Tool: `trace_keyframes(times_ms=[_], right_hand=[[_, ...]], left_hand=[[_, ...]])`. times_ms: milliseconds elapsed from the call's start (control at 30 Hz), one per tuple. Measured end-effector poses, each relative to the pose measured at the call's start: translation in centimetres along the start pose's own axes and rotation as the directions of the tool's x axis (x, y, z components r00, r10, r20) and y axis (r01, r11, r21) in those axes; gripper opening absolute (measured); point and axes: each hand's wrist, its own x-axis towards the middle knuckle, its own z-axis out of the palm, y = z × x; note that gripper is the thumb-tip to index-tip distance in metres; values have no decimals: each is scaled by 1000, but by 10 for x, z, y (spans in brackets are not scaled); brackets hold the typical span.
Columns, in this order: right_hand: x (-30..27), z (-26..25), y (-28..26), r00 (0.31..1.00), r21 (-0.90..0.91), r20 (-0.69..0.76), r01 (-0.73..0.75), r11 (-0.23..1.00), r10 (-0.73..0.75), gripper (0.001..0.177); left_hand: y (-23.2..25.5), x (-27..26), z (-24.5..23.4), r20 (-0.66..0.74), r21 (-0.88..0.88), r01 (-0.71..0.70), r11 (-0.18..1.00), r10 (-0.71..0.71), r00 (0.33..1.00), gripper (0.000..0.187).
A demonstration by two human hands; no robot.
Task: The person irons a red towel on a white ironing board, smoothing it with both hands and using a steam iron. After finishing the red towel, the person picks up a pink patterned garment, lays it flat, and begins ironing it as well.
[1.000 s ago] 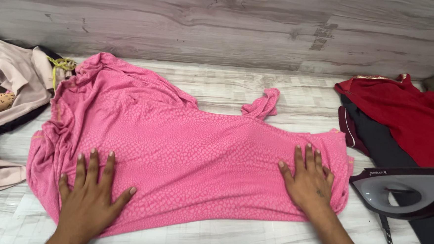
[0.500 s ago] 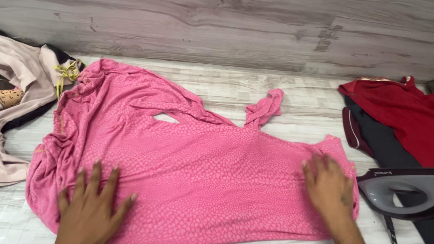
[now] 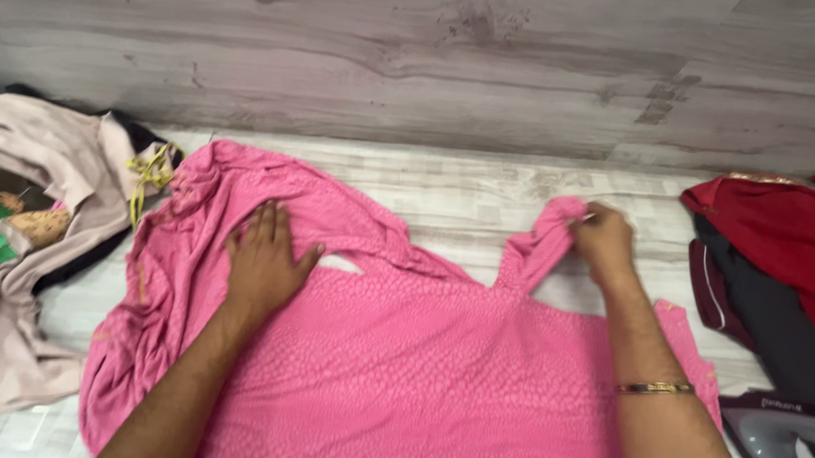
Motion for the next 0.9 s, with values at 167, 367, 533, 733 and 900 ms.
trace_keyframes(times_ms=[167,367,533,733,900], right_hand=[[65,-118,4,942,715,-325,187,673,85,18],[101,-161,39,932,944,-307,273,185,192,19],[83,-118,74,818,965,87,-210,154,569,35],[47,-97,38,779,226,-572,-152,962,257,25],[30,-74,-5,823,-96,-506,243,965,-258,21]], left_hand=[[0,-12,-13,67,-153,98,983,-88,994,122],[10,-8,-34,197,-82,52,995,-35,980,129],[4,-15,-34,90,-110,-179,978,189,978,106],[8,-17,-44,20,-248,-413,876,431,902,65],[26,7,-56,115,-324,-218,921,267,957,30]])
